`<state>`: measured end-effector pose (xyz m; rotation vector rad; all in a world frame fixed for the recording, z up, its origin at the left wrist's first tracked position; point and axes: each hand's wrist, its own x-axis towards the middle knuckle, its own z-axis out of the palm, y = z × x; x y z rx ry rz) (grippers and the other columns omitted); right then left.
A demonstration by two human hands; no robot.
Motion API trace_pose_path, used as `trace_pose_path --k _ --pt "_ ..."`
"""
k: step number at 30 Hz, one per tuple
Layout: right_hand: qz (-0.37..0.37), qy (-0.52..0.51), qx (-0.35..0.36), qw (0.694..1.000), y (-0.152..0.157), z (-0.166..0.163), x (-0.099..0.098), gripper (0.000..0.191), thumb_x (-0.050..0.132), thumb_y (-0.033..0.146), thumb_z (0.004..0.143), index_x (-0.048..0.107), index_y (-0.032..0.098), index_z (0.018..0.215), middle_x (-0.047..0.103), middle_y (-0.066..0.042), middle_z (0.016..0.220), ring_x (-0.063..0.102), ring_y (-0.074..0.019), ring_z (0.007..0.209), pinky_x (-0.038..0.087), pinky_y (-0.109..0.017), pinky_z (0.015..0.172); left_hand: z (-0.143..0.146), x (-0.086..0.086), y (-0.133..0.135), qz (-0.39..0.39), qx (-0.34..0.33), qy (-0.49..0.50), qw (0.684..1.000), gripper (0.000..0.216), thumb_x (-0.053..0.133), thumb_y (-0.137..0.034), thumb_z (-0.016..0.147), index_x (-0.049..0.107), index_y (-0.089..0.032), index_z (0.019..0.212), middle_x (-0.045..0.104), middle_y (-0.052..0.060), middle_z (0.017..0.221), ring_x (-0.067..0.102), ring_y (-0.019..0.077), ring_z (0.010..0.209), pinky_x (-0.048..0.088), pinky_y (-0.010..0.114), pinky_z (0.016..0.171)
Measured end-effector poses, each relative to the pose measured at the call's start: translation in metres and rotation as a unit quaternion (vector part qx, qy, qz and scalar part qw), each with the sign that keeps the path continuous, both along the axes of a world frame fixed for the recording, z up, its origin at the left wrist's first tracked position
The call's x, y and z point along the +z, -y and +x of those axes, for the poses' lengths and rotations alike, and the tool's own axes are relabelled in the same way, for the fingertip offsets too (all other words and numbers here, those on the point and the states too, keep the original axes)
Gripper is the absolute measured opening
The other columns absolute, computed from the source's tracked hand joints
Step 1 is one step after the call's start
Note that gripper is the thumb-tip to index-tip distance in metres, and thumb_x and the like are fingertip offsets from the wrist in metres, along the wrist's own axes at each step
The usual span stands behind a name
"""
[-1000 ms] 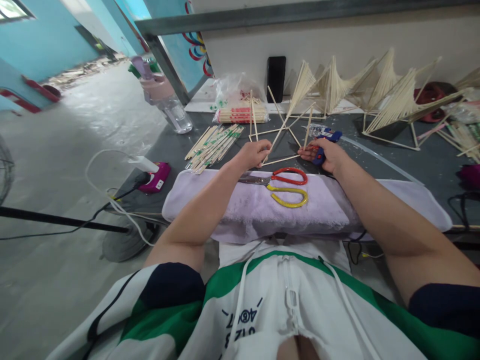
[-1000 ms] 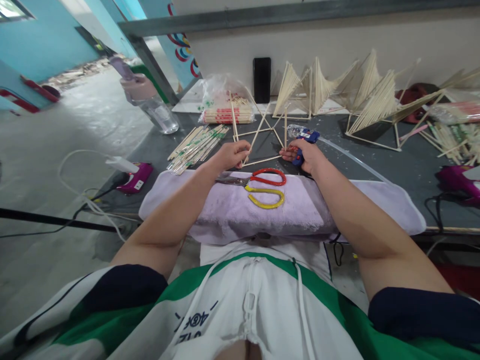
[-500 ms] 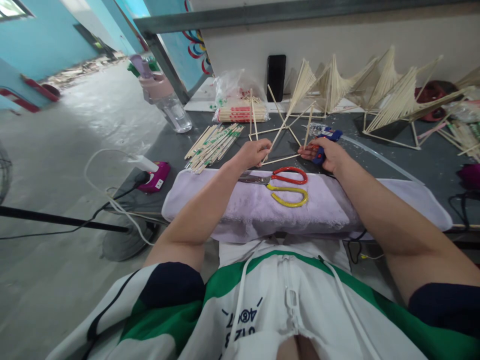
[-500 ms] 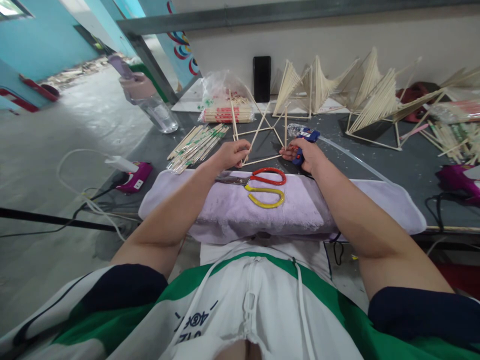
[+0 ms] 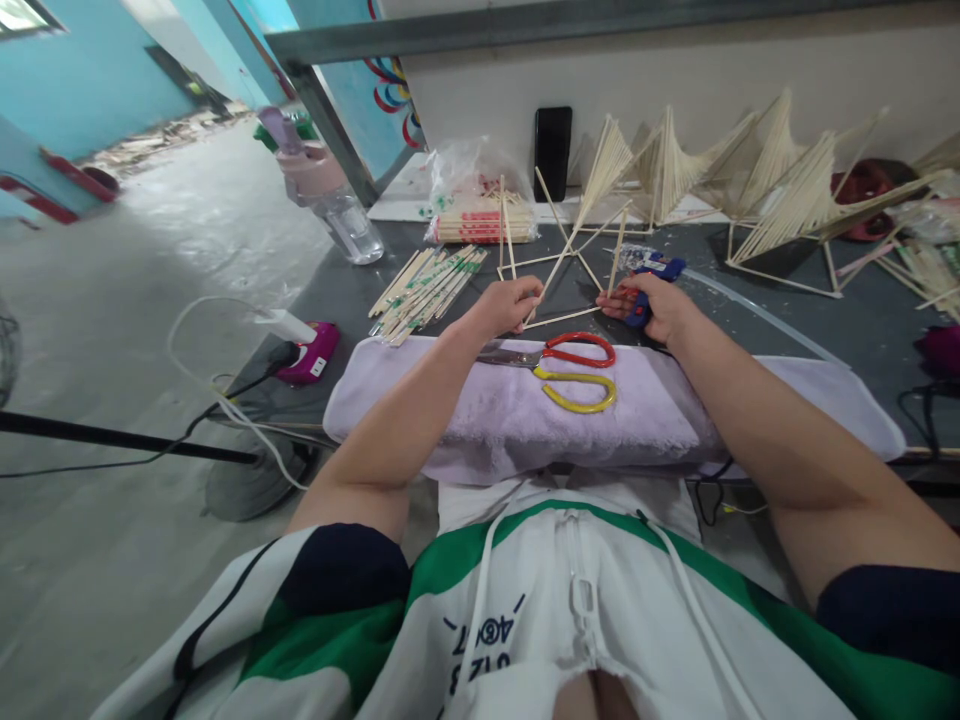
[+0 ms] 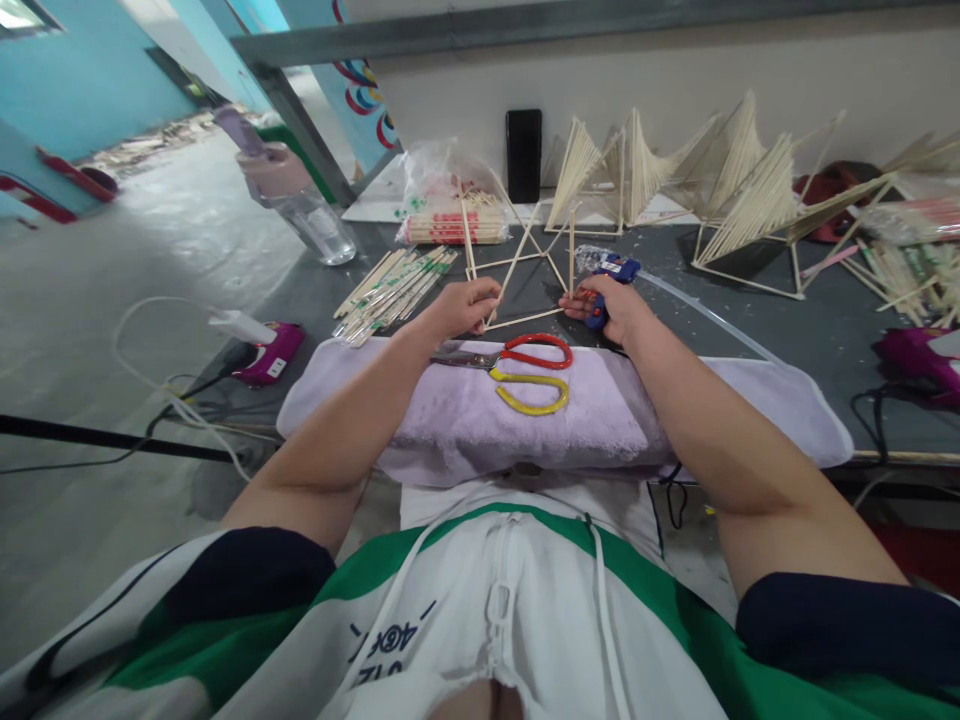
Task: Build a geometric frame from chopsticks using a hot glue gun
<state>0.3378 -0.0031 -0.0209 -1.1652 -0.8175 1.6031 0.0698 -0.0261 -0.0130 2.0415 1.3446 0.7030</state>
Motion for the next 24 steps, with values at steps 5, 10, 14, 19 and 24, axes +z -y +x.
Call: trace_pose_path --k 5,10,14,19,24 --pt "0.0 0.001 0.001 1.0 0.0008 0.0 0.0005 0.016 0.052 0.011 0.086 0.061 0.016 0.074 0.075 -0.01 0.074 0.075 -0.0197 0.074 0.065 -0.029 0.067 -0.0003 0.0012 0.0012 0.001 -0.005 0.003 1.0 0.016 0.049 -0.028 0.088 0.059 -0.019 0.097 0.062 -0.003 0.07 0.059 0.0091 0.049 0.045 0.02 0.05" --pt "-0.001 0.004 -0.003 1.0 0.0025 -0.001 0.0023 0.016 0.052 0.01 0.086 0.06 0.016 0.073 0.073 -0.009 0.071 0.075 -0.0193 0.073 0.065 -0.029 0.066 -0.0004 0.0006 0.0008 0.006 -0.006 0.003 1.0 0.016 0.049 -0.027 0.087 0.059 -0.019 0.097 0.062 -0.003 0.07 0.059 0.0091 0.048 0.044 0.02 0.05" --pt "0.001 0.006 0.0 1.0 0.0022 -0.0011 0.0021 0.015 0.052 0.01 0.085 0.06 0.016 0.074 0.074 -0.009 0.072 0.075 -0.0189 0.073 0.064 -0.028 0.066 0.0 0.0004 0.0009 0.003 -0.001 0.001 1.0 0.016 0.049 -0.027 0.087 0.059 -0.019 0.097 0.062 -0.003 0.07 0.059 0.0091 0.049 0.045 0.021 0.051" --pt "0.003 0.005 -0.001 1.0 0.0016 -0.0006 0.0019 0.016 0.051 0.01 0.085 0.06 0.015 0.073 0.074 -0.01 0.072 0.075 -0.0194 0.073 0.065 -0.029 0.067 0.0004 0.0016 0.0021 0.001 0.002 -0.002 1.0 0.017 0.049 -0.028 0.088 0.059 -0.019 0.098 0.06 -0.004 0.068 0.059 0.0094 0.049 0.045 0.021 0.052" --pt "0.003 0.006 -0.002 1.0 0.0022 -0.0008 0.0024 0.019 0.05 0.01 0.086 0.06 0.015 0.072 0.074 -0.01 0.072 0.075 -0.0193 0.073 0.064 -0.028 0.066 0.0006 0.0018 0.0023 0.005 0.003 -0.002 1.0 0.017 0.049 -0.028 0.087 0.06 -0.019 0.097 0.06 -0.003 0.067 0.059 0.0096 0.049 0.045 0.021 0.052"
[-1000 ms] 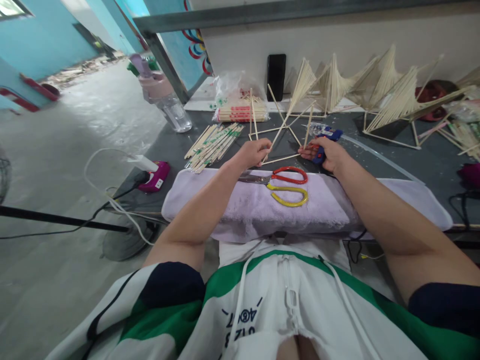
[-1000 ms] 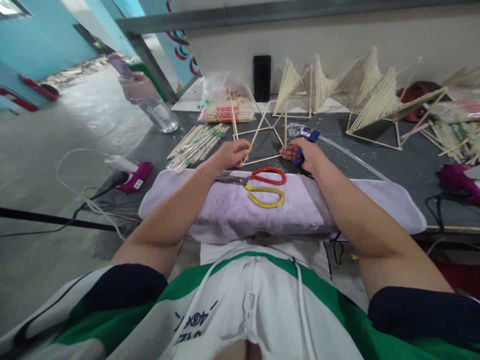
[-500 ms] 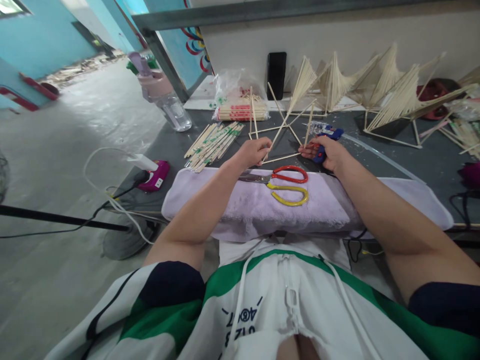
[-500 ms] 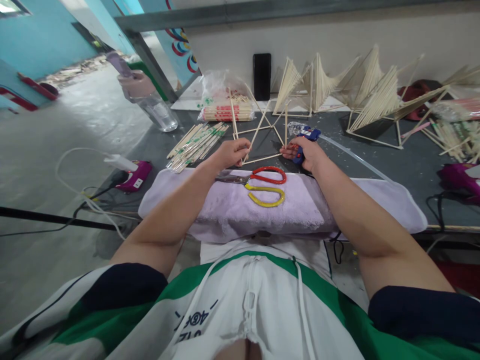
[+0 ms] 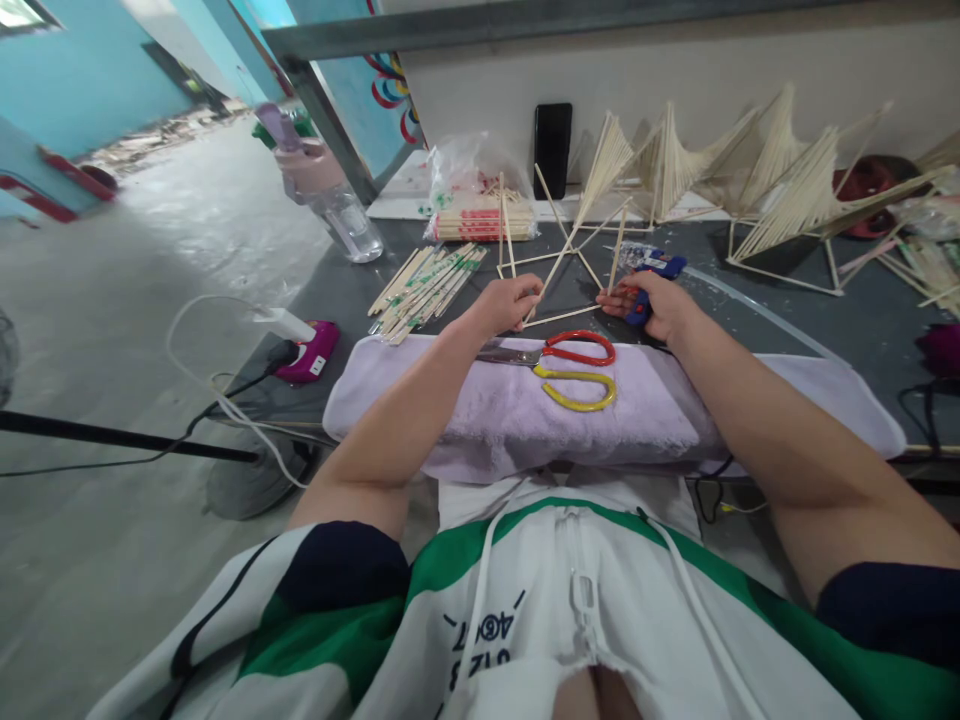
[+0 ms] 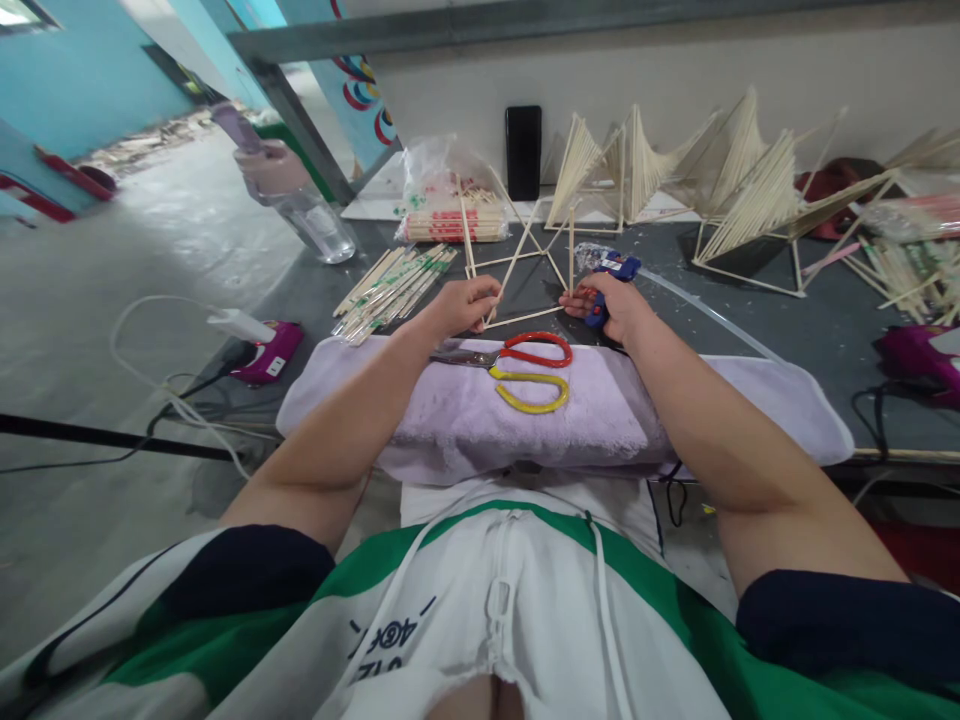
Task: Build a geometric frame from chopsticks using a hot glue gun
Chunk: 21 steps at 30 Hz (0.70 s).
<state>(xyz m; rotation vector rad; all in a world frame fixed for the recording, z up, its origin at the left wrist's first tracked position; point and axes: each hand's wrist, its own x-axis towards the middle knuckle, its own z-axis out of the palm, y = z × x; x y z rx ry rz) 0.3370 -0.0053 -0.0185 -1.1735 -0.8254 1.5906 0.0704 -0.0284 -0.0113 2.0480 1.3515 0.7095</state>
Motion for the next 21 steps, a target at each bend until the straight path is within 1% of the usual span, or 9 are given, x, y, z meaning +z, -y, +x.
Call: trace_pose_path --k 8,13,18,21 --pt "-0.002 0.0 -0.001 1.0 0.0013 -0.0005 0.0009 0.019 0.049 0.009 0.087 0.06 0.013 0.071 0.074 -0.012 0.076 0.075 -0.0197 0.073 0.064 -0.029 0.066 -0.0005 -0.0012 -0.0011 -0.001 -0.003 -0.005 1.0 0.017 0.049 -0.028 0.088 0.059 -0.019 0.098 0.062 -0.003 0.07 0.059 0.0095 0.049 0.045 0.021 0.051" --pt "-0.001 -0.001 -0.004 1.0 0.0022 -0.0006 0.0019 0.019 0.049 0.01 0.087 0.06 0.014 0.072 0.074 -0.012 0.075 0.075 -0.0198 0.072 0.064 -0.029 0.065 -0.0008 -0.0013 -0.0016 0.004 -0.006 -0.006 1.0 0.018 0.049 -0.029 0.087 0.06 -0.019 0.097 0.062 -0.003 0.069 0.059 0.0098 0.05 0.045 0.021 0.052" --pt "0.004 0.003 0.003 1.0 0.0015 0.0005 0.0004 0.012 0.055 0.013 0.085 0.059 0.016 0.075 0.074 -0.01 0.076 0.075 -0.0189 0.075 0.064 -0.029 0.071 0.0001 0.0 -0.0012 -0.004 -0.001 -0.008 1.0 0.019 0.049 -0.03 0.087 0.061 -0.019 0.098 0.065 -0.002 0.073 0.059 0.0094 0.05 0.045 0.022 0.053" --pt "0.005 0.005 0.0 1.0 0.001 0.0009 -0.0005 0.009 0.058 0.014 0.084 0.059 0.016 0.075 0.074 -0.01 0.076 0.075 -0.0191 0.074 0.064 -0.029 0.071 0.0008 0.001 -0.0003 -0.004 0.0 -0.005 1.0 0.018 0.049 -0.029 0.087 0.06 -0.019 0.097 0.064 -0.002 0.071 0.058 0.0092 0.05 0.045 0.021 0.053"
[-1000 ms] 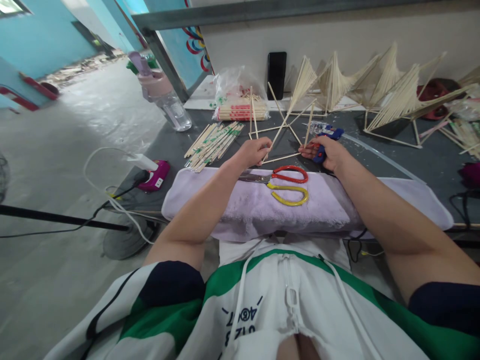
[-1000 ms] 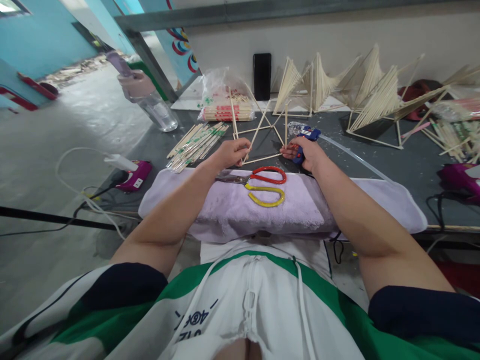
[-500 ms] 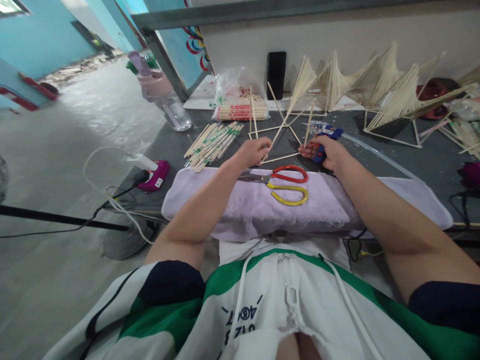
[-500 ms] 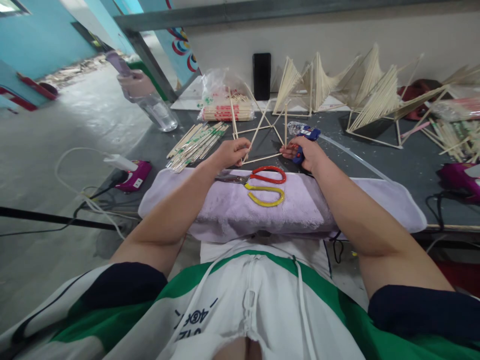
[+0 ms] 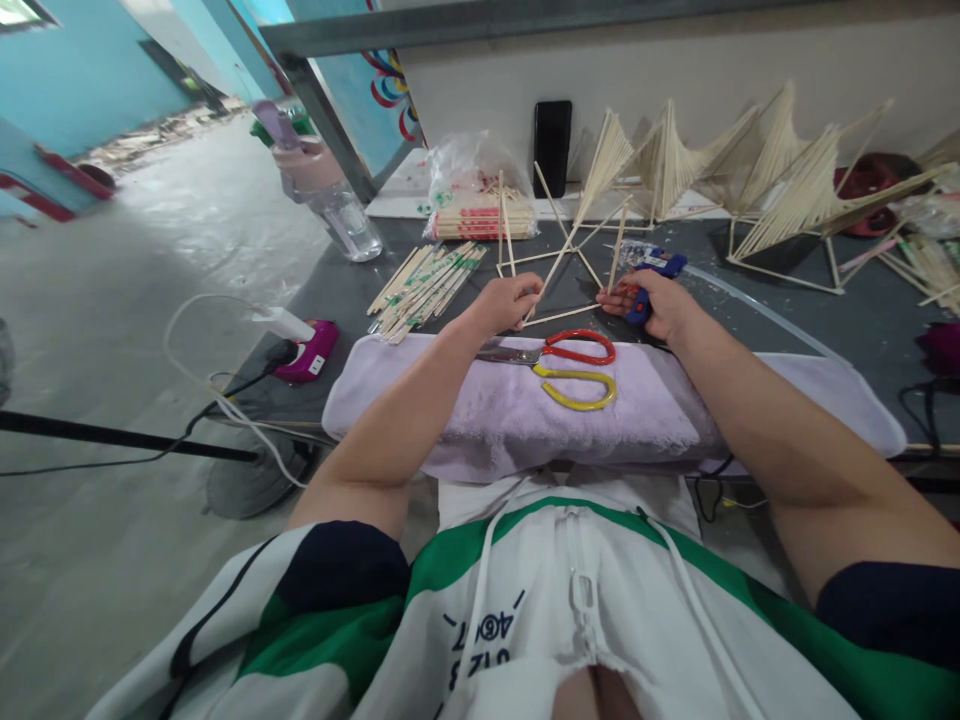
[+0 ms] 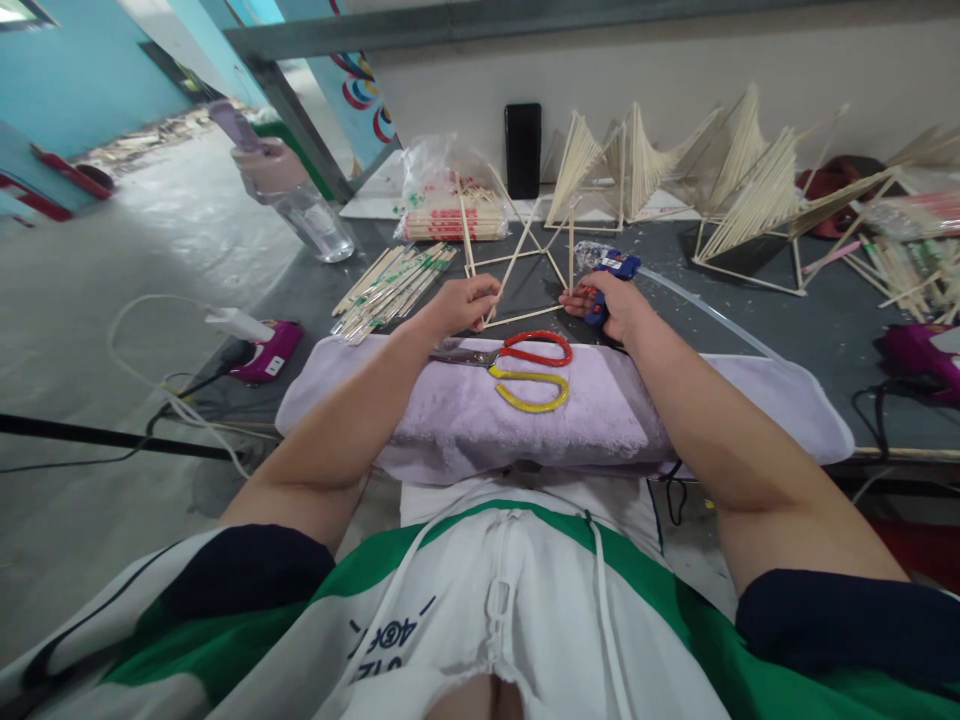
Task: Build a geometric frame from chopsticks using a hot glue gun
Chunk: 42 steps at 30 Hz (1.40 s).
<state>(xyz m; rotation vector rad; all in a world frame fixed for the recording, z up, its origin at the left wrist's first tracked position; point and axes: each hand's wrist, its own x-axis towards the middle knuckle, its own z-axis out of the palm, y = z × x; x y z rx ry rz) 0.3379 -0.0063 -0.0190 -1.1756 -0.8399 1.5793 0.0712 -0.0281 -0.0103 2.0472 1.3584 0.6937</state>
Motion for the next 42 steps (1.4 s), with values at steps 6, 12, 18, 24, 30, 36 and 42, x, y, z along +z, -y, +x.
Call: trace_pose_path --k 6,12,18,24,30,36,42 --pt "0.0 0.001 -0.001 1.0 -0.0008 0.0001 -0.0012 0.009 0.056 0.013 0.084 0.06 0.017 0.076 0.073 -0.008 0.073 0.075 -0.0191 0.075 0.064 -0.029 0.068 0.0005 0.0018 0.0014 0.002 0.001 -0.002 1.0 0.018 0.049 -0.027 0.087 0.06 -0.018 0.098 0.064 -0.002 0.071 0.058 0.009 0.049 0.045 0.021 0.053" --pt "0.003 -0.003 0.001 1.0 -0.0012 0.0 -0.0011 0.01 0.055 0.012 0.083 0.059 0.017 0.075 0.074 -0.009 0.073 0.075 -0.0194 0.075 0.064 -0.029 0.067 0.0001 0.0017 0.0004 0.008 -0.003 -0.009 1.0 0.019 0.049 -0.028 0.087 0.061 -0.018 0.098 0.065 -0.002 0.072 0.058 0.0088 0.049 0.045 0.021 0.055" --pt "0.005 -0.004 0.005 1.0 -0.0013 0.0005 -0.0015 0.01 0.056 0.012 0.083 0.059 0.017 0.075 0.074 -0.009 0.074 0.075 -0.0194 0.075 0.064 -0.029 0.067 -0.0001 0.0016 0.0003 0.006 -0.002 -0.006 1.0 0.018 0.049 -0.028 0.086 0.061 -0.018 0.097 0.064 -0.002 0.07 0.058 0.0086 0.05 0.045 0.021 0.055" --pt "0.004 -0.008 0.004 1.0 -0.0018 0.0008 -0.0023 0.008 0.059 0.014 0.082 0.059 0.017 0.075 0.074 -0.009 0.074 0.075 -0.0199 0.075 0.065 -0.029 0.067 -0.0002 0.0012 0.0001 0.001 -0.001 -0.003 1.0 0.019 0.049 -0.028 0.087 0.061 -0.018 0.098 0.066 -0.001 0.072 0.058 0.0085 0.05 0.045 0.021 0.054" --pt "0.005 -0.002 -0.001 1.0 -0.0012 -0.0003 -0.0014 0.008 0.057 0.013 0.081 0.059 0.017 0.074 0.074 -0.009 0.073 0.075 -0.0197 0.075 0.064 -0.029 0.066 0.0 0.0019 0.0 0.003 -0.004 -0.007 1.0 0.019 0.049 -0.029 0.087 0.06 -0.018 0.097 0.066 -0.002 0.071 0.058 0.0089 0.05 0.045 0.022 0.055" --pt "0.002 0.0 0.004 1.0 -0.0016 0.0002 -0.002 0.01 0.055 0.013 0.083 0.059 0.017 0.075 0.074 -0.008 0.073 0.075 -0.0186 0.076 0.064 -0.027 0.067 0.0008 0.0023 0.0 0.003 0.001 -0.009 1.0 0.018 0.049 -0.028 0.086 0.06 -0.018 0.096 0.066 -0.002 0.071 0.058 0.0088 0.05 0.045 0.021 0.055" --pt "0.002 -0.012 -0.001 1.0 -0.0035 0.001 -0.0043 0.008 0.059 0.014 0.082 0.059 0.017 0.074 0.074 -0.009 0.072 0.075 -0.0192 0.071 0.065 -0.029 0.064 0.0009 0.0023 0.0001 0.008 0.0 -0.011 1.0 0.018 0.049 -0.026 0.086 0.061 -0.018 0.097 0.066 -0.002 0.071 0.058 0.0085 0.051 0.045 0.021 0.056"
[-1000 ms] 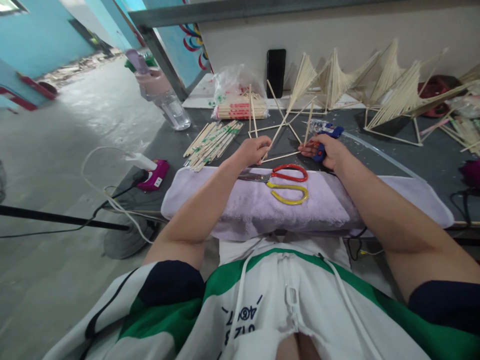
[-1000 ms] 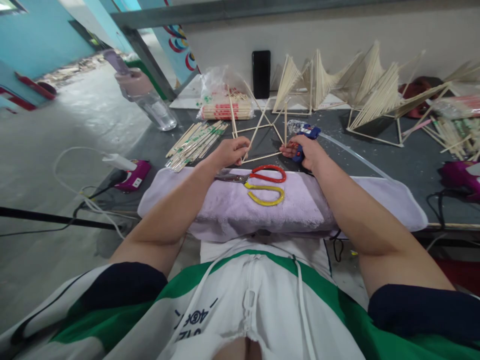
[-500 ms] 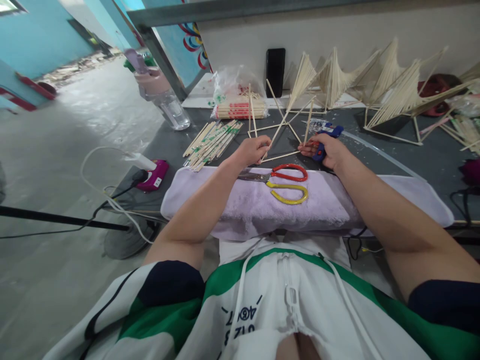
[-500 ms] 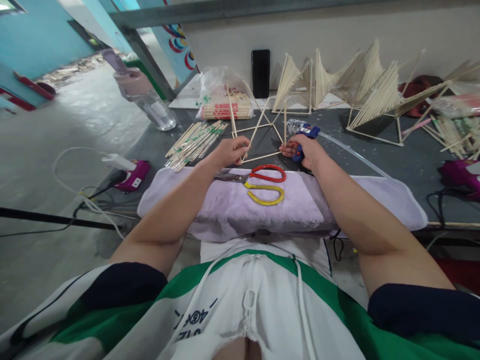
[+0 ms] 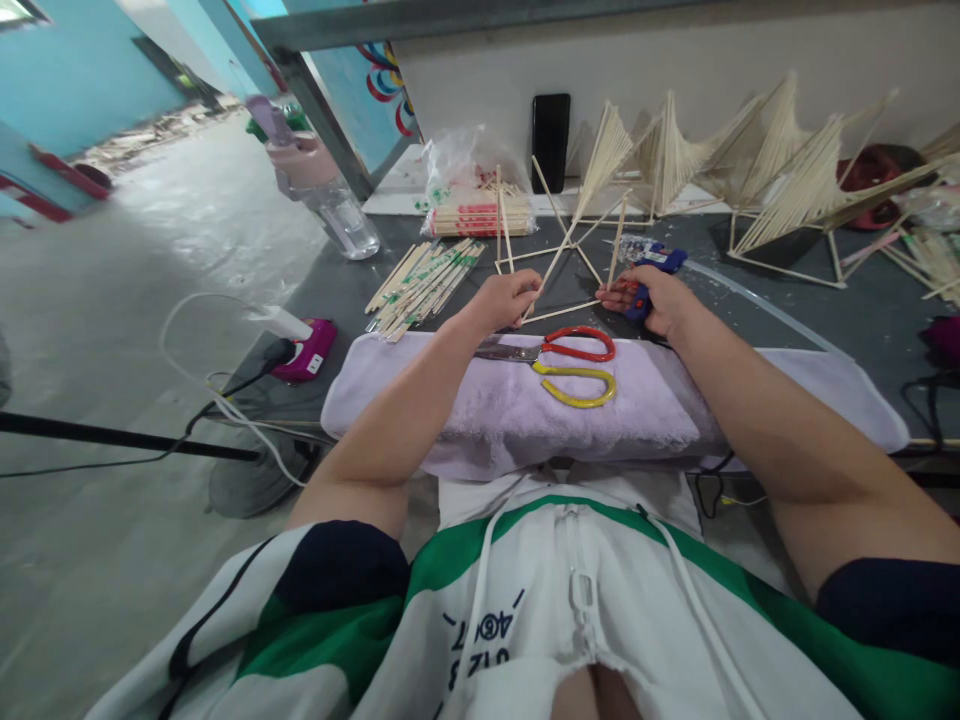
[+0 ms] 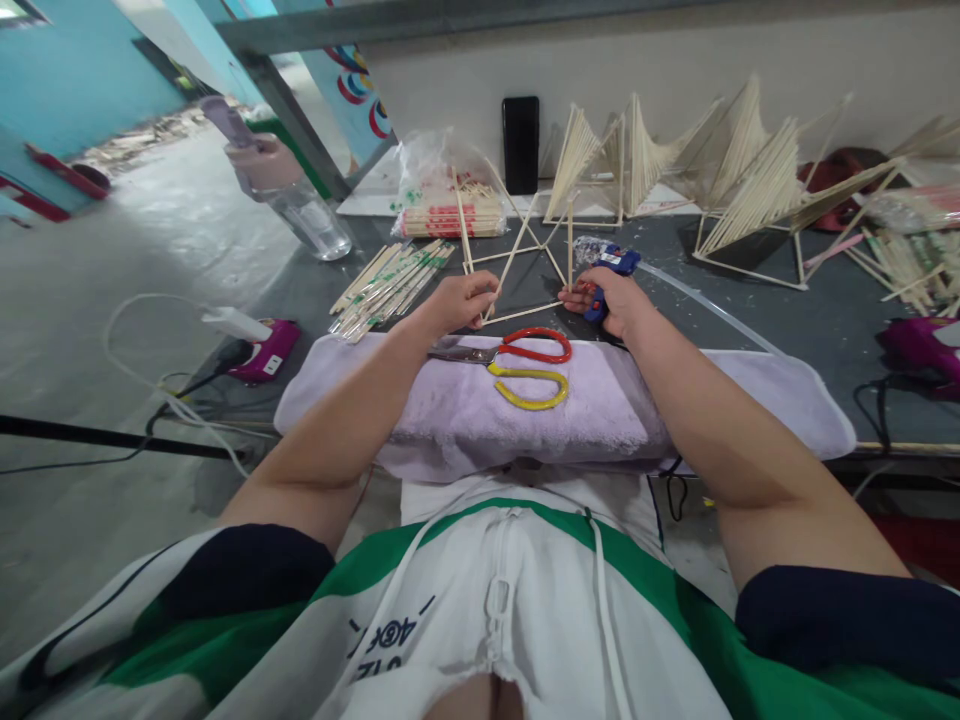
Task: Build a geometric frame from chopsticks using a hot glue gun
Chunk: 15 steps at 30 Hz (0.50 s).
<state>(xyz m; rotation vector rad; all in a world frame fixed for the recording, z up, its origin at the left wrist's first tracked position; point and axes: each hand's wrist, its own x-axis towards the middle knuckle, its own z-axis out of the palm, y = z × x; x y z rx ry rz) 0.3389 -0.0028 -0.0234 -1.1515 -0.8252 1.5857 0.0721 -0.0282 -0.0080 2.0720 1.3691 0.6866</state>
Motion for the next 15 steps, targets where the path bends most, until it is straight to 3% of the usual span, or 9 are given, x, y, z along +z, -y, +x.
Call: trace_pose_path --k 15 --pt "0.007 -0.002 0.007 1.0 -0.0025 0.0016 -0.0038 0.008 0.057 0.013 0.08 0.06 0.017 0.074 0.074 -0.009 0.072 0.075 -0.0194 0.072 0.065 -0.03 0.066 -0.0001 0.0001 0.0006 0.001 -0.001 0.001 1.0 0.017 0.049 -0.029 0.087 0.06 -0.018 0.095 0.066 -0.002 0.072 0.059 0.0094 0.05 0.046 0.022 0.056"
